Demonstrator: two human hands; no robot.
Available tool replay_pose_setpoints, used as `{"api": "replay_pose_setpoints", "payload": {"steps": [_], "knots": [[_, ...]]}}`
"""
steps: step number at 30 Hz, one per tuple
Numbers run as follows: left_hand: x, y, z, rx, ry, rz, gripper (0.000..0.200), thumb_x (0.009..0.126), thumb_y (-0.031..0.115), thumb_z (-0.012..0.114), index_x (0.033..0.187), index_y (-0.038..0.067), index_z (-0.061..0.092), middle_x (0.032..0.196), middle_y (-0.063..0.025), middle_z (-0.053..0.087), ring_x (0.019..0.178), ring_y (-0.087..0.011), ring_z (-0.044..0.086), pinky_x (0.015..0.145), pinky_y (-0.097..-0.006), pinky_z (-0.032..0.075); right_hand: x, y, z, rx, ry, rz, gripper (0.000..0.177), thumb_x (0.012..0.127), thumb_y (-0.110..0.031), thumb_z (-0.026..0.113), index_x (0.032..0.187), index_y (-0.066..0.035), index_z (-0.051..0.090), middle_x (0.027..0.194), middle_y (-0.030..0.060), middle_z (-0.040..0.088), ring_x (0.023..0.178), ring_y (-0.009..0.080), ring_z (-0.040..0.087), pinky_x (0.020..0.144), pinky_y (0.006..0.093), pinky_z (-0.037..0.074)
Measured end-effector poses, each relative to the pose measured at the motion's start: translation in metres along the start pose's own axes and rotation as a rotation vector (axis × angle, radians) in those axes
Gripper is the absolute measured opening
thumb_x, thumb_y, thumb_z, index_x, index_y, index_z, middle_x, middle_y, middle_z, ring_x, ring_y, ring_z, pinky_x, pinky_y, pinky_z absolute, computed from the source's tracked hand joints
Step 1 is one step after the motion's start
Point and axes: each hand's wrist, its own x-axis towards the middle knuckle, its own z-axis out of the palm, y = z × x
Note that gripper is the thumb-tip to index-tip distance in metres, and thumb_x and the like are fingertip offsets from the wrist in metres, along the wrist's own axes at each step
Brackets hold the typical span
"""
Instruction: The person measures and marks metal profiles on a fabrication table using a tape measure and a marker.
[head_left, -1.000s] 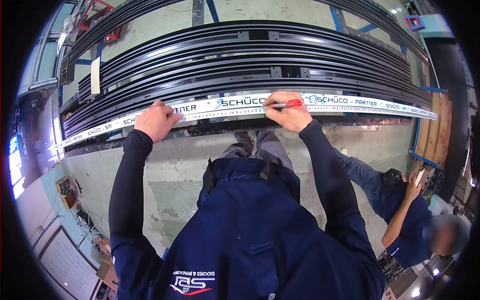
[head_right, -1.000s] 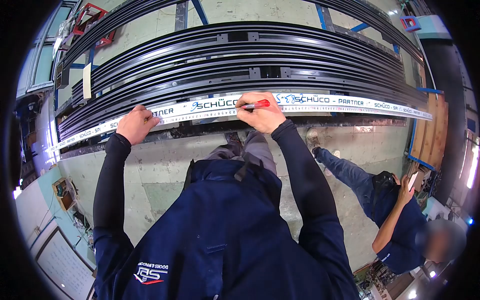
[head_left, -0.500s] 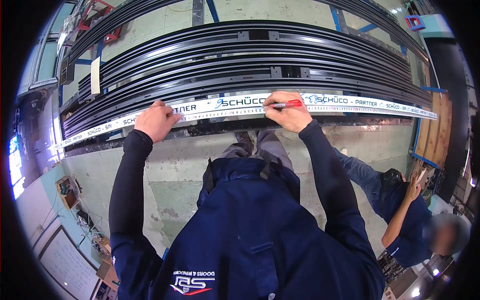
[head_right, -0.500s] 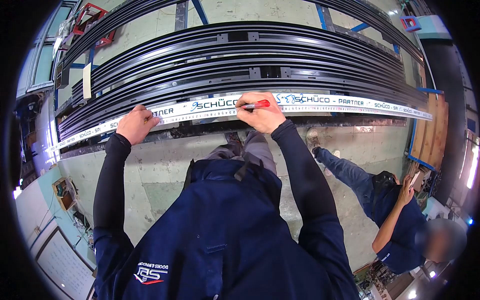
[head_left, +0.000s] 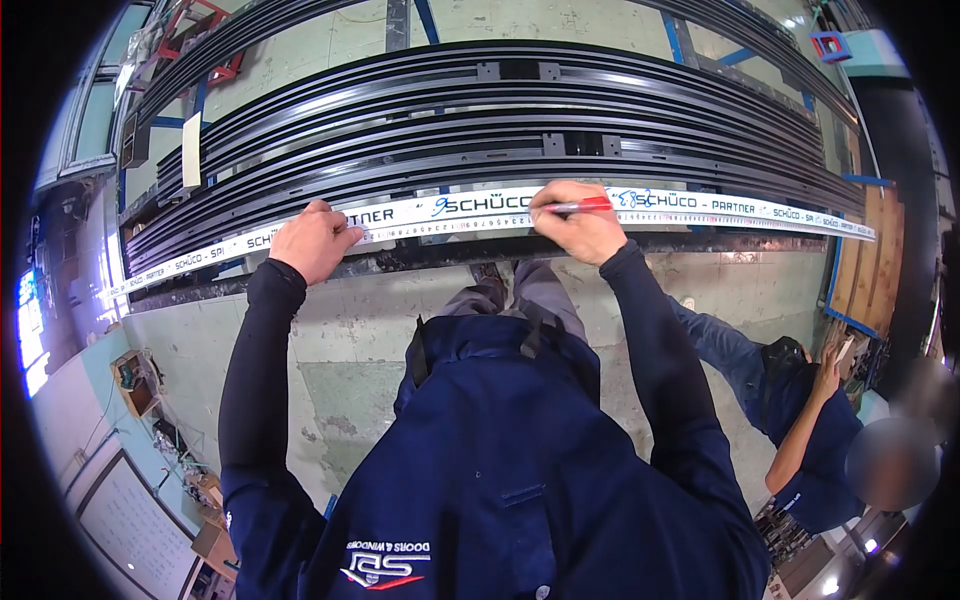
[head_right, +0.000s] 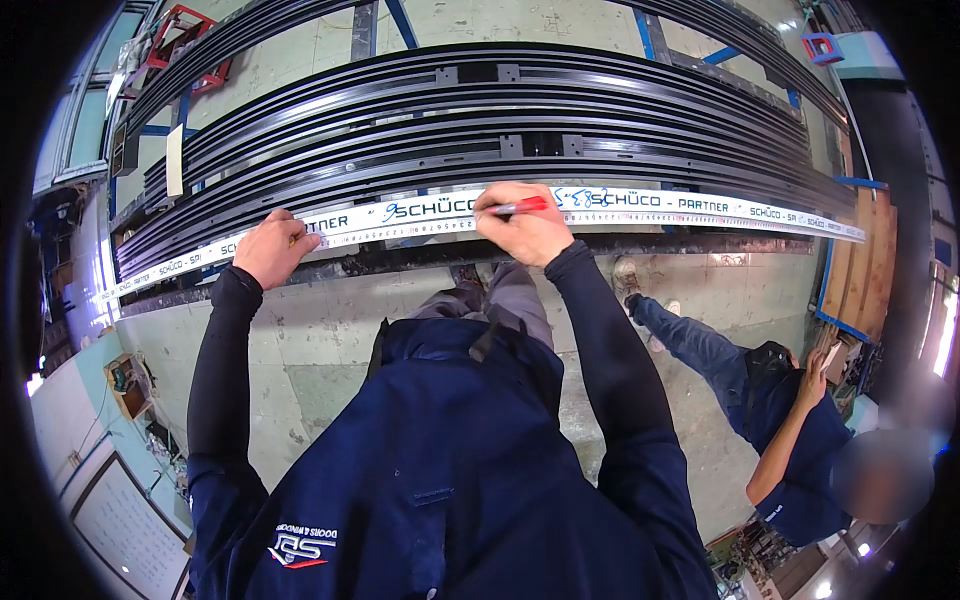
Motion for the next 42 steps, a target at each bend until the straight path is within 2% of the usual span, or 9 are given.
{"api": "replay_pose_setpoints", "payload": {"steps": [3, 7, 9, 14, 18, 28, 32, 35, 42], "knots": [[-0.001, 0.000, 0.001, -0.001, 0.008, -0.003, 0.040, 0.094, 0.045, 0.060, 0.098, 0.008, 0.075, 0.111, -0.0122, 0.063, 0.096, -0.0322, 0.066, 0.084, -0.0427, 0.053, -0.016, -0.006, -0.007, 0.414, 0.423, 0.180, 0.028, 0.100, -0.025, 0.058, 0.115, -0.002, 0.062, 0.092, 0.0111, 0.072, 0.079, 0.0165, 0.066, 0.074, 0.0315, 0.053], [-0.003, 0.000, -0.001, -0.002, 0.017, 0.008, 0.039, 0.094, 0.045, 0.060, 0.097, 0.009, 0.075, 0.113, -0.0132, 0.063, 0.097, -0.0330, 0.067, 0.084, -0.0439, 0.053, -0.071, 0.068, -0.026, 0.184, 1.311, 0.266, 0.035, 0.101, -0.030, 0.060, 0.124, -0.005, 0.051, 0.109, 0.0106, 0.064, 0.095, 0.0112, 0.062, 0.075, 0.0262, 0.052], [-0.005, 0.000, -0.001, -0.019, 0.018, 0.016, 0.039, 0.094, 0.043, 0.061, 0.098, 0.007, 0.074, 0.118, -0.0150, 0.062, 0.100, -0.0336, 0.066, 0.086, -0.0435, 0.053, -0.084, 0.066, -0.040, 0.393, 1.456, 0.720, 0.039, 0.099, -0.033, 0.063, 0.124, -0.006, 0.049, 0.115, 0.0077, 0.059, 0.099, 0.0125, 0.060, 0.077, 0.0257, 0.052], [-0.006, -0.008, 0.004, -0.066, 0.044, 0.071, 0.037, 0.093, 0.042, 0.062, 0.098, 0.008, 0.074, 0.127, -0.0173, 0.060, 0.105, -0.0362, 0.064, 0.089, -0.0443, 0.051, -0.096, 0.099, -0.066, 1.270, 1.140, 0.583, 0.042, 0.095, -0.035, 0.069, 0.127, -0.013, 0.056, 0.123, 0.0053, 0.058, 0.114, 0.0198, 0.053, 0.103, 0.0372, 0.042], [-0.009, -0.007, 0.003, -0.096, 0.023, 0.051, 0.038, 0.091, 0.045, 0.065, 0.095, 0.008, 0.074, 0.131, -0.0220, 0.057, 0.107, -0.0387, 0.064, 0.091, -0.0449, 0.051, -0.102, 0.105, -0.074, 1.196, 1.165, 0.605, 0.022, 0.095, -0.023, 0.068, 0.112, -0.015, 0.055, 0.114, 0.0048, 0.062, 0.110, 0.0225, 0.059, 0.099, 0.0438, 0.045], [-0.014, -0.011, 0.011, -0.174, 0.069, 0.094, 0.044, 0.083, 0.048, 0.074, 0.088, 0.005, 0.072, 0.135, -0.0295, 0.053, 0.117, -0.0433, 0.059, 0.096, -0.0457, 0.049, -0.104, 0.046, -0.101, 1.135, 1.267, 0.290, 0.019, 0.100, -0.020, 0.060, 0.114, -0.011, 0.052, 0.109, 0.0058, 0.061, 0.104, 0.0211, 0.059, 0.095, 0.0385, 0.047], [-0.008, -0.041, 0.028, -0.168, 0.091, 0.205, 0.044, 0.085, 0.040, 0.074, 0.093, -0.003, 0.073, 0.140, -0.0297, 0.049, 0.121, -0.0449, 0.055, 0.100, -0.0448, 0.047, -0.110, 0.051, -0.115, 1.107, 1.251, 0.117, 0.019, 0.100, -0.023, 0.056, 0.092, -0.006, 0.059, 0.083, 0.0065, 0.062, 0.076, 0.0175, 0.060, 0.073, 0.0328, 0.049], [-0.007, -0.048, 0.036, -0.183, 0.094, 0.195, 0.049, 0.083, 0.040, 0.076, 0.098, -0.006, 0.073, 0.144, -0.0296, 0.045, 0.122, -0.0444, 0.054, 0.103, -0.0449, 0.044, -0.113, 0.070, -0.117, 1.105, 1.365, 0.063, 0.018, 0.103, -0.025, 0.054, 0.098, -0.010, 0.059, 0.086, 0.0057, 0.065, 0.071, 0.0152, 0.061, 0.060, 0.0316, 0.048], [0.008, -0.055, 0.035, -0.199, 0.073, 0.262, 0.038, 0.078, 0.038, 0.079, 0.083, 0.001, 0.072, 0.129, -0.0332, 0.051, 0.125, -0.0468, 0.049, 0.105, -0.0484, 0.040, -0.109, 0.005, -0.123, 1.076, 1.368, 0.173, 0.024, 0.101, -0.030, 0.060, 0.109, -0.008, 0.059, 0.094, 0.0086, 0.069, 0.084, 0.0181, 0.068, 0.073, 0.0331, 0.055]]}}
